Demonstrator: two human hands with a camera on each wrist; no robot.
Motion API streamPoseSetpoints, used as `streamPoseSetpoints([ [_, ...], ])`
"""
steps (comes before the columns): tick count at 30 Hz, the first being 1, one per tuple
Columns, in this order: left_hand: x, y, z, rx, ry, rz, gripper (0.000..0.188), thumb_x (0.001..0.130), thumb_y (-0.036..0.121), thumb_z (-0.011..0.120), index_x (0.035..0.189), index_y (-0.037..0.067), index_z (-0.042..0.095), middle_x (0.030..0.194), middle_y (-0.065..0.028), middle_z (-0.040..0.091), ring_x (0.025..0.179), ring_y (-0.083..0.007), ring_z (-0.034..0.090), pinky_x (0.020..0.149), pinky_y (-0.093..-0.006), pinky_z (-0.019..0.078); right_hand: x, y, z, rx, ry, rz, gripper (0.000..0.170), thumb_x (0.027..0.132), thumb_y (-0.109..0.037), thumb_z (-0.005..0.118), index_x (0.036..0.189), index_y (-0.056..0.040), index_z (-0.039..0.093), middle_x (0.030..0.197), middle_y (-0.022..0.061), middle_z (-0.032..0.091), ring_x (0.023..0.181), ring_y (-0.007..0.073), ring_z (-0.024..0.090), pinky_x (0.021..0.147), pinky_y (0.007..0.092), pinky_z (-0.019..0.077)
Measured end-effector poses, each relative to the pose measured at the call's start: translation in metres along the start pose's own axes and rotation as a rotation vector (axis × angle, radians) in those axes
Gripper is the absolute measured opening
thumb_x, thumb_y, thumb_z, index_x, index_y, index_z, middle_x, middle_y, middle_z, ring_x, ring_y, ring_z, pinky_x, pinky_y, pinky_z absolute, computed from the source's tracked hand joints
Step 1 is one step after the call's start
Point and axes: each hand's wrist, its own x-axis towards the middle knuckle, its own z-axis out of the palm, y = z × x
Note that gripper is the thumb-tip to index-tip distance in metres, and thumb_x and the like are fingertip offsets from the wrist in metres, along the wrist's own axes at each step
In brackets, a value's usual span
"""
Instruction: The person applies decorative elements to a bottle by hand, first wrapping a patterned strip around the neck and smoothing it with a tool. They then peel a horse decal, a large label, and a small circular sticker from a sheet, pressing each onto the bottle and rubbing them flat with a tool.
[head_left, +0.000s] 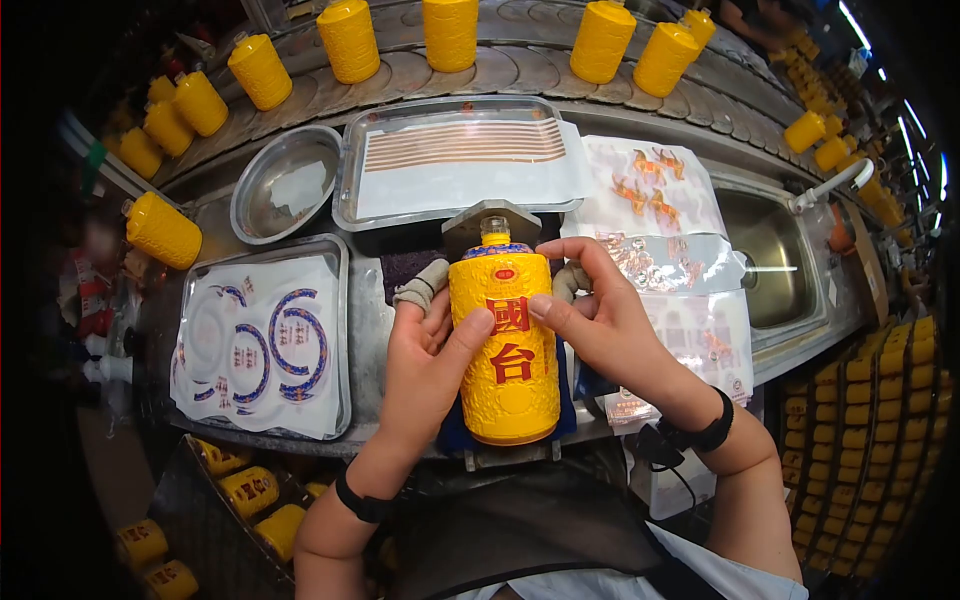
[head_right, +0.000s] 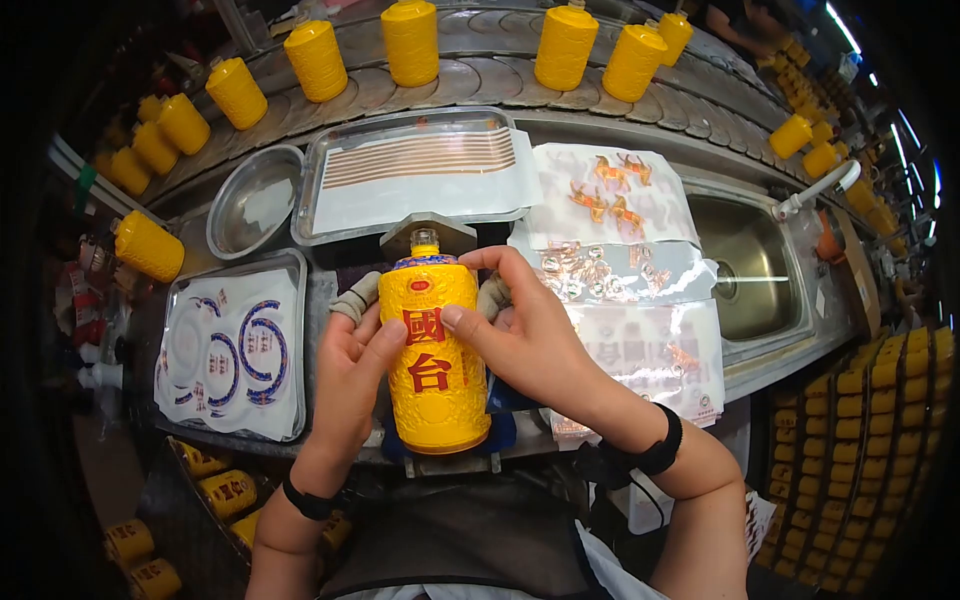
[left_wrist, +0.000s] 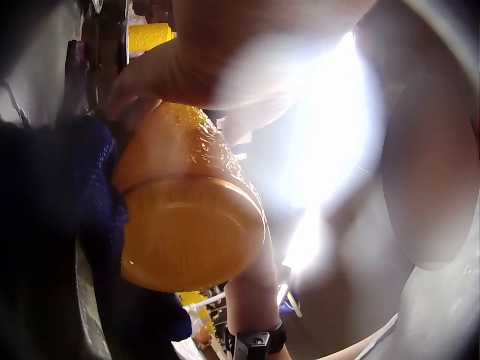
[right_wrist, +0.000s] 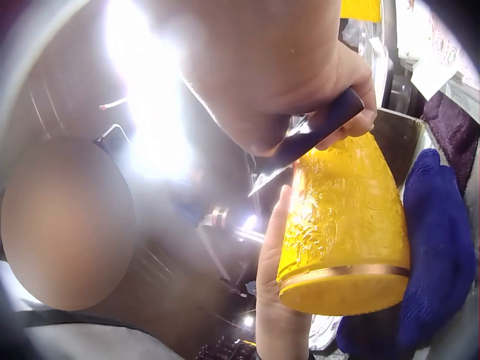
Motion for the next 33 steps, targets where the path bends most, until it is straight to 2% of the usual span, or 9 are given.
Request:
streamPoseSetpoints([
  [6, 0.000, -0.004, 0.003, 0.035, -0.006, 0.036, 0.064, 0.093, 0.008, 0.067, 0.142, -0.006, 0.028, 0.142, -0.0217, 0.046, 0.129, -0.0220, 0.049, 0.108, -0.0337, 0.0406, 0.002, 0.006, 0.000, -0.117, 0.005, -0.042, 0.047, 0.088, -0.021, 0.074, 0.124, -0.0058, 0.048, 0.100, 0.0039, 0.057, 0.063, 0.0028, 0.047, 0.054, 0.0207, 0.0398],
  [15, -0.001, -0.005, 0.004, 0.017, -0.011, 0.059, 0.062, 0.094, 0.008, 0.065, 0.142, -0.007, 0.028, 0.141, -0.0219, 0.047, 0.128, -0.0214, 0.050, 0.107, -0.0333, 0.0415, 0.001, 0.003, 0.000, -0.148, 0.019, -0.021, 0.050, 0.086, -0.025, 0.075, 0.124, -0.0054, 0.048, 0.099, 0.0042, 0.057, 0.059, 0.0038, 0.044, 0.052, 0.0215, 0.0382],
  [18, -0.001, -0.005, 0.003, 0.031, -0.015, 0.047, 0.063, 0.094, 0.008, 0.065, 0.142, -0.007, 0.028, 0.141, -0.0224, 0.046, 0.128, -0.0218, 0.049, 0.107, -0.0335, 0.0411, 0.001, 0.011, -0.001, -0.133, 0.020, -0.071, 0.051, 0.087, -0.025, 0.075, 0.125, -0.0061, 0.048, 0.094, 0.0028, 0.057, 0.059, 0.0033, 0.044, 0.052, 0.0213, 0.0383],
  [21, -0.006, -0.006, 0.000, 0.041, -0.018, 0.032, 0.065, 0.094, 0.009, 0.066, 0.143, -0.007, 0.027, 0.143, -0.0229, 0.045, 0.130, -0.0226, 0.048, 0.109, -0.0343, 0.0397, -0.006, 0.009, 0.001, -0.092, 0.032, -0.017, 0.056, 0.087, -0.024, 0.075, 0.132, -0.0074, 0.046, 0.089, 0.0007, 0.057, 0.059, 0.0020, 0.043, 0.051, 0.0199, 0.0360],
  [27, -0.026, -0.009, -0.004, 0.153, -0.067, 0.037, 0.071, 0.092, 0.011, 0.069, 0.145, -0.006, 0.025, 0.145, -0.0219, 0.042, 0.132, -0.0240, 0.046, 0.111, -0.0357, 0.0367, -0.031, 0.019, -0.004, -0.040, -0.044, 0.060, 0.077, 0.086, -0.024, 0.076, 0.149, -0.0101, 0.034, 0.087, -0.0013, 0.052, 0.058, 0.0007, 0.038, 0.050, 0.0185, 0.0309],
  [33, -0.028, -0.007, 0.000, 0.166, -0.071, 0.024, 0.072, 0.091, 0.011, 0.069, 0.146, -0.005, 0.025, 0.144, -0.0208, 0.043, 0.133, -0.0240, 0.046, 0.110, -0.0356, 0.0369, -0.036, 0.013, 0.002, -0.107, -0.027, 0.064, 0.084, 0.084, -0.026, 0.078, 0.151, -0.0094, 0.030, 0.084, -0.0020, 0.049, 0.058, 0.0010, 0.038, 0.050, 0.0188, 0.0312],
])
